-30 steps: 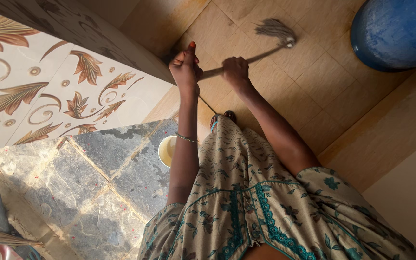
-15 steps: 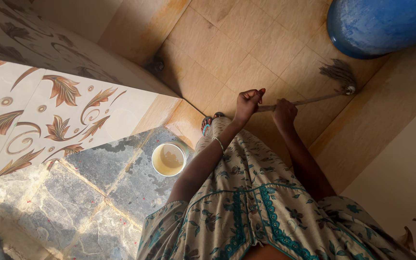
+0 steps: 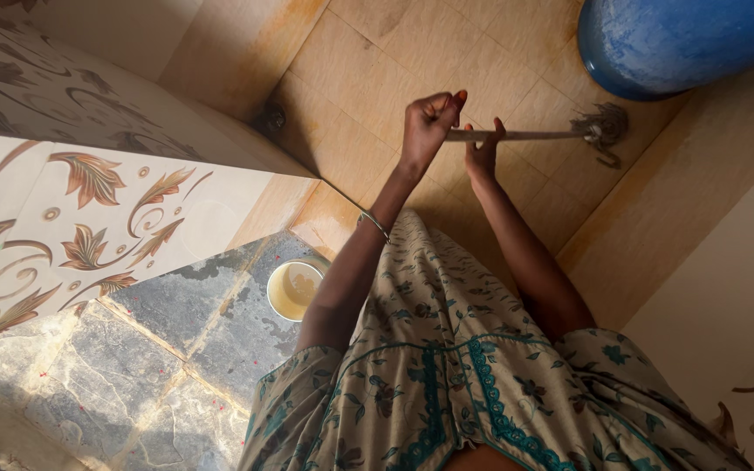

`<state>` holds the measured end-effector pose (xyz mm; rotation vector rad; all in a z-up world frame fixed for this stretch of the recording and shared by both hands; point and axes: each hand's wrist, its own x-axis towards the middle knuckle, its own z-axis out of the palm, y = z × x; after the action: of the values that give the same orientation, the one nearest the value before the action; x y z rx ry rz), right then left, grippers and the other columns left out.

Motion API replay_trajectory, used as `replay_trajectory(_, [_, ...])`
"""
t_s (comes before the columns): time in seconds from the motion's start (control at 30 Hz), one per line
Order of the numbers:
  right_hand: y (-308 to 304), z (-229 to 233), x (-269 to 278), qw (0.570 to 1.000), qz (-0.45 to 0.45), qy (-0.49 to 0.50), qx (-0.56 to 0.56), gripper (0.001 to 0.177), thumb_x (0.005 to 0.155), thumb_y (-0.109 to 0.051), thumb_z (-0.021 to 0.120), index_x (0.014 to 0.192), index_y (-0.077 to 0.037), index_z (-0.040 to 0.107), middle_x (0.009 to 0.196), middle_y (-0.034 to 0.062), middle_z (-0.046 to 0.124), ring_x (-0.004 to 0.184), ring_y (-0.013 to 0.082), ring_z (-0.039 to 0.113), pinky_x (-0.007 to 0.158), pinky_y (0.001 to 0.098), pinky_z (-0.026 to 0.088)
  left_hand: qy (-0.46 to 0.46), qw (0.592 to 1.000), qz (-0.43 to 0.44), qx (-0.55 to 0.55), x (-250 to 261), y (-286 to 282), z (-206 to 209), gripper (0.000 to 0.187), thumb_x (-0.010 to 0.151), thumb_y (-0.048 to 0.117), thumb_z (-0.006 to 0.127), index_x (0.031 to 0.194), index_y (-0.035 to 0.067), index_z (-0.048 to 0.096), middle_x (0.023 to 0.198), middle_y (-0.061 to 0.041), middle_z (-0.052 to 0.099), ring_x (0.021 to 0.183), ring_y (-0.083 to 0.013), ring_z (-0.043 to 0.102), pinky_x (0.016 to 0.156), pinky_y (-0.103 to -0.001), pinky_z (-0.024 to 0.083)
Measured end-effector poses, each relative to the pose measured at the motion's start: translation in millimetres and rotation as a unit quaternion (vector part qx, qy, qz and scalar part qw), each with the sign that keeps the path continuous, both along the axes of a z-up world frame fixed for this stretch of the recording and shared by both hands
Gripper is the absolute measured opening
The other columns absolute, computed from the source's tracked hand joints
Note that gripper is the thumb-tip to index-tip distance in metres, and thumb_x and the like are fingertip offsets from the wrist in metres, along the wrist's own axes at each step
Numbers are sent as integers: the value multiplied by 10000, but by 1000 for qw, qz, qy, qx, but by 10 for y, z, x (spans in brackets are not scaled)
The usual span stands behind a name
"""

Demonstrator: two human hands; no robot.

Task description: The person mops a tiled floor using a traditional string mop. They repeatedly dip the mop into a small bucket of water and scrub the floor surface in a rhythmic back-and-forth motion. The task is performed in a small room with patterned tiles and a large blue water container nearby.

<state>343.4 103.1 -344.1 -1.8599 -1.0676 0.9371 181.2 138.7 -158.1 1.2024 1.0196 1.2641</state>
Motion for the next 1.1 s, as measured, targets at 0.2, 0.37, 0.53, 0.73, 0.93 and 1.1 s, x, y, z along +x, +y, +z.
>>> replay_trajectory(0.2, [693, 86, -441, 987, 8, 155, -46, 842, 1037, -394, 623, 1616, -265, 27, 1524, 181, 386, 1107, 222, 613, 704, 343, 560, 111, 991, 46, 51, -276, 284, 539, 418, 993, 90, 671, 614, 4, 516, 506, -1, 406, 487, -42, 306, 456, -289, 244])
replay_trajectory(0.37, [905, -61, -767, 953, 168, 222, 122, 901, 1108, -219, 721, 1622, -261, -18, 1452, 199, 466, 1266, 214, 553, 1056, 297, 480, 168, 979, 97, 59, -486, -25, 596, 246, 958, 89, 668, 739, -22, 656, 512, -55, 417, 475, -55, 350, 454, -303, 294])
replay_trajectory(0.53, [1086, -195, -1103, 904, 277, 297, 130, 800, 1075, -99, 693, 1657, -261, 167, 1573, 167, 224, 1340, 219, 398, 1116, 343, 458, 229, 955, 176, 60, -507, -365, 593, 202, 931, 126, 698, 779, -2, 663, 504, -90, 458, 413, -126, 426, 448, -325, 341])
replay_trajectory(0.73, [1097, -68, -1234, 859, 386, 316, -117, 769, 1000, -282, 598, 1633, -412, 180, 1413, 143, 487, 1282, 178, 601, 909, 280, 514, 272, 933, 225, 73, -476, -646, 632, 349, 964, 170, 722, 702, 20, 547, 545, -127, 484, 445, -254, 460, 488, -377, 373])
replay_trajectory(0.93, [781, 691, -1474, 861, 481, -136, 90, 451, 936, -383, 781, 1282, -254, 523, 1224, 122, 535, 1104, 302, 629, 801, 397, 546, 296, 922, 230, 95, -546, -755, 637, 276, 953, 192, 709, 746, 43, 602, 588, -106, 565, 474, -247, 546, 499, -380, 424])
replay_trajectory(1.1, [822, 1037, -1713, 830, 502, -144, 194, 299, 917, -312, 770, 1081, -199, 547, 1204, -12, 578, 1072, 264, 651, 757, 393, 585, 365, 869, 293, 159, -916, -631, 825, 248, 966, 217, 718, 776, 67, 662, 554, -88, 567, 433, -220, 559, 459, -356, 426])
